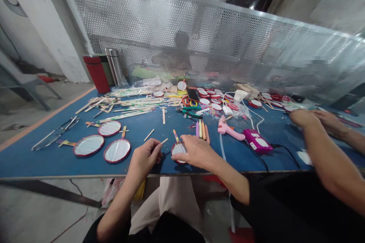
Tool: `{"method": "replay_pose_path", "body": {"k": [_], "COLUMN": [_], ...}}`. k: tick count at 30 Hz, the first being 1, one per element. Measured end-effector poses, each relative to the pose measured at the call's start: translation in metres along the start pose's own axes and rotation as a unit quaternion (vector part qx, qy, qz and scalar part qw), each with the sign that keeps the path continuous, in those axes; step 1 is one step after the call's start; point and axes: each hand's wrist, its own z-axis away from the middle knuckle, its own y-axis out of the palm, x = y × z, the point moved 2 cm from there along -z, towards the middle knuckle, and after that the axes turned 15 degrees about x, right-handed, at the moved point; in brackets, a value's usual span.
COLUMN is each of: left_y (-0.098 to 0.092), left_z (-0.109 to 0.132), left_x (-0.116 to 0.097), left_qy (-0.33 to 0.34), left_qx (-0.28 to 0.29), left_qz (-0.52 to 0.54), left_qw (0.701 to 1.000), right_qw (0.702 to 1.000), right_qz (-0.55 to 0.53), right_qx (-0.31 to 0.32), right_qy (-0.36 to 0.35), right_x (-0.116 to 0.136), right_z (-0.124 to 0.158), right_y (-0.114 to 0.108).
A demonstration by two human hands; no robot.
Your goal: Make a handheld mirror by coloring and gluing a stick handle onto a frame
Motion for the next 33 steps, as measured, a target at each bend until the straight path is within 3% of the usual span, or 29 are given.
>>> {"method": "replay_pose_path", "body": {"k": [7,17,33], "left_y": [0.001,0.000,0.000], "left_z": [0.000,0.001,-0.001], "left_x": [0.001,0.000,0.001], "left_qy": [0.005,0.011,0.014], "left_qx": [0.000,0.000,-0.001], "left_qz": [0.000,-0.002,-0.010], "left_qw": [1.000,1.000,1.000], "right_qw": [0.997,0.999,0.999], "right_qz": [-0.076,0.043,-0.003], "right_qx": [-0.010,-0.010,-0.041], "right_qy": [0.005,-0.012,-0.031], "right_x": [-0.010,0.003,-0.006], "right_z": [-0.006,0.008,0.008], "right_y": [-0.007,0.007,0.011]}}
